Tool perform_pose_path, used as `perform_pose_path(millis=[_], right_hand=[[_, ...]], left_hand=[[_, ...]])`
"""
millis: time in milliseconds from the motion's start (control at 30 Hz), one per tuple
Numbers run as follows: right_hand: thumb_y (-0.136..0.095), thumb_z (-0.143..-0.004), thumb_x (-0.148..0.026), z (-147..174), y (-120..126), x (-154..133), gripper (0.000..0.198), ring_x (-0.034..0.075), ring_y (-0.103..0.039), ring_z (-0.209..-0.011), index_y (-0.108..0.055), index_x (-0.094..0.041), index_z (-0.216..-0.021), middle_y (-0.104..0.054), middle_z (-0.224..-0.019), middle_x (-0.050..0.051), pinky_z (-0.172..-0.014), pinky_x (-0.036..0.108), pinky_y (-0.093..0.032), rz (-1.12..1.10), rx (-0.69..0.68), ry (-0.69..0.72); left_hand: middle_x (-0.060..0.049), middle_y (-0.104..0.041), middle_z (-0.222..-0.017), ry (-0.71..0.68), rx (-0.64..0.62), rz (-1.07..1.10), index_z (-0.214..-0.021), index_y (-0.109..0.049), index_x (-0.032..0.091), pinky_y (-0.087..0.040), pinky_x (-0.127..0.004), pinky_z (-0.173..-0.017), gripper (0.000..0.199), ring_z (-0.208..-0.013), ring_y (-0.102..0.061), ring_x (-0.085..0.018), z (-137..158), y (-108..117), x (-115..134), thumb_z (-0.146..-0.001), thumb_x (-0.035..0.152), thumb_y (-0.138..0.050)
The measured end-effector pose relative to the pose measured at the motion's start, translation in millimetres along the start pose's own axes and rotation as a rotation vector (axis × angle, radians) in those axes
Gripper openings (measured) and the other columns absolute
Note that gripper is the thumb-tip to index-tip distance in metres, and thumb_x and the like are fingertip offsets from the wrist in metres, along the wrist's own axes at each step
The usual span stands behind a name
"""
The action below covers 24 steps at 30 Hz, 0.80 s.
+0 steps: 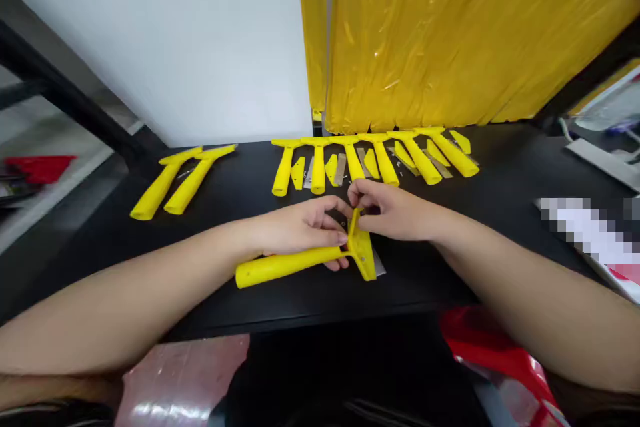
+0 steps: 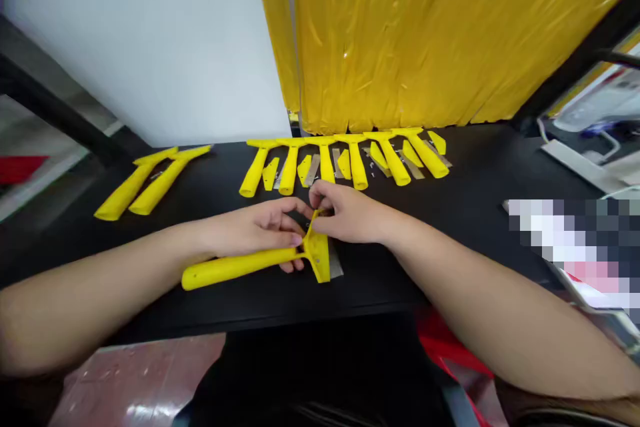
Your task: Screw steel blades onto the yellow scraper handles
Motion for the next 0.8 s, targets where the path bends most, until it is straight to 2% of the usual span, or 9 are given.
perform_pose_path(millis=[167,300,400,467,533,700,800], right_hand=[[-0.066,-0.081,-0.019,1.7,2.0,4.0,0.022,0.015,-0.047,-0.069,-0.054,-0.024,-0.099,-0.058,-0.081,-0.004,-0.066,0.031,-0.038,0.037,0.021,-0.005],[-0.070,-0.089,-0.027,5.9,15.0,1.0,0.023,0.016,-0.053,-0.076,-0.052,-0.025,-0.102,-0.060,-0.088,-0.003,-0.070,0.033,-0.044,0.077,0.135,0.118],[-0.076,-0.090,-0.033,11.1,16.1,-3.5,0.030,0.018,-0.059,-0.084,-0.052,-0.026,-0.107,-0.062,-0.096,-0.001,-0.075,0.034,-0.049,0.086,0.063,0.196],[-0.078,-0.089,-0.032,13.2,13.0,-4.2,0.035,0.020,-0.062,-0.092,-0.052,-0.026,-0.112,-0.065,-0.102,0.001,-0.080,0.036,-0.051,0.069,-0.002,0.200],[-0.078,-0.088,-0.030,13.5,10.6,-3.3,0.037,0.020,-0.063,-0.095,-0.052,-0.026,-0.114,-0.065,-0.105,0.002,-0.082,0.036,-0.052,0.061,-0.013,0.189],[-0.077,-0.089,-0.026,11.2,3.8,0.6,0.037,0.019,-0.061,-0.089,-0.050,-0.026,-0.115,-0.064,-0.099,0.000,-0.078,0.035,-0.050,0.026,-0.054,0.159],[-0.077,-0.092,-0.030,10.6,5.9,-0.3,0.036,0.016,-0.055,-0.080,-0.049,-0.026,-0.113,-0.061,-0.090,-0.003,-0.071,0.032,-0.046,-0.024,-0.066,0.168]], left_hand=[[-0.007,-0.081,-0.097,-0.006,0.027,0.033,-0.124,-0.050,0.020,-0.068,-0.038,-0.081,0.037,-0.085,-0.083,-0.023,-4.0,1.8,-2.2,-0.099,0.026,-0.077],[-0.007,-0.082,-0.097,-0.012,0.069,0.065,-0.132,-0.051,0.019,-0.067,-0.034,-0.075,0.038,-0.083,-0.083,-0.022,-2.0,9.6,-0.2,-0.101,0.024,-0.072],[-0.007,-0.082,-0.094,-0.039,0.127,0.085,-0.134,-0.051,0.017,-0.067,-0.032,-0.075,0.038,-0.080,-0.083,-0.022,-1.3,15.8,1.5,-0.101,0.023,-0.071],[-0.008,-0.082,-0.094,-0.064,0.163,0.098,-0.134,-0.051,0.017,-0.067,-0.032,-0.075,0.038,-0.080,-0.083,-0.022,-1.7,18.5,2.3,-0.101,0.021,-0.071],[-0.007,-0.082,-0.095,-0.082,0.188,0.107,-0.135,-0.051,0.017,-0.067,-0.033,-0.076,0.038,-0.082,-0.084,-0.023,-2.5,19.3,2.5,-0.101,0.020,-0.070],[-0.008,-0.082,-0.093,-0.066,0.201,0.092,-0.140,-0.048,0.015,-0.067,-0.031,-0.074,0.040,-0.076,-0.083,-0.020,-3.3,16.6,2.2,-0.103,0.016,-0.065],[-0.009,-0.082,-0.092,-0.044,0.209,0.095,-0.143,-0.045,0.014,-0.067,-0.030,-0.073,0.043,-0.073,-0.082,-0.020,-2.7,16.1,2.8,-0.104,0.016,-0.063]])
Point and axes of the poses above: each hand's wrist, its own z-axis away from the middle knuckle, its own y-axis out of the back of the hand, x = y × z, the point moved 6 cm from there along -z, towards the middle knuckle
